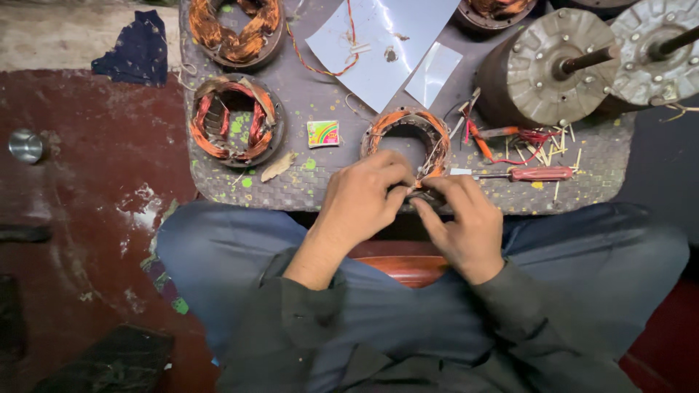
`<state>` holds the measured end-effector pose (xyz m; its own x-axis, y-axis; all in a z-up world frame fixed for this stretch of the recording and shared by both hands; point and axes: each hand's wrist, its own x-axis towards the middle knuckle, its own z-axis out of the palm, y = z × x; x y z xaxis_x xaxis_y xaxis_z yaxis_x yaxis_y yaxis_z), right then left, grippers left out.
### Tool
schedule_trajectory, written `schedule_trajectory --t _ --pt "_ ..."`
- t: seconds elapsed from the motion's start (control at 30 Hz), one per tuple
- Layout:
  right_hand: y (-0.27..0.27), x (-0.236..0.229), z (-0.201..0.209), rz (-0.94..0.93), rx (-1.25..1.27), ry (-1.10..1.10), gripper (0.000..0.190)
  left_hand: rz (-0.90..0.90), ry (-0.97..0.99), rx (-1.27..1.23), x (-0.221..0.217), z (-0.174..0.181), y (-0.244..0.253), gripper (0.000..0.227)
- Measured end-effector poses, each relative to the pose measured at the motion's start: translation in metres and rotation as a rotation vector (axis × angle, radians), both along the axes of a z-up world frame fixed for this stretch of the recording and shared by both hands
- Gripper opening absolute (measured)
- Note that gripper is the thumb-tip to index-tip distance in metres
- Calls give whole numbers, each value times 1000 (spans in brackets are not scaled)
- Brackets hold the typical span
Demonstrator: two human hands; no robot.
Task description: The person is repairing a motor stator by using a match to burn the insulation off copper wires. They then use pliers to strip the wires and twist them together.
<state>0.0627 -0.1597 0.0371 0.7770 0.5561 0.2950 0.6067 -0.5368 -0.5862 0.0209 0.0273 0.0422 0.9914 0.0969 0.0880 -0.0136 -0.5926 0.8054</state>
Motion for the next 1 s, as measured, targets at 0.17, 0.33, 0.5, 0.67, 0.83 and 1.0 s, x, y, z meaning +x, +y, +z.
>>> schedule_trajectory --t 0.17,0.33,0.5,0.67,0.83,1.0 --pt "5 3 2 37 -66 -224 25 -80 34 -7 2 3 6 10" --pt "3 7 4 113 -77 -322 25 -99 70 6 2 0 8 9" --pt "11 9 -7 92 -94 -395 16 -62 59 0 2 -1 6 11" --pt "-1 10 -9 -102 179 134 12 -9 -8 17 5 -1 -3 8" --pt "-9 7 -5 -94 239 220 12 59 57 60 11 -7 -16 8" --pt "-9 11 -5 -108 262 248 9 122 149 76 22 -7 -17 10"
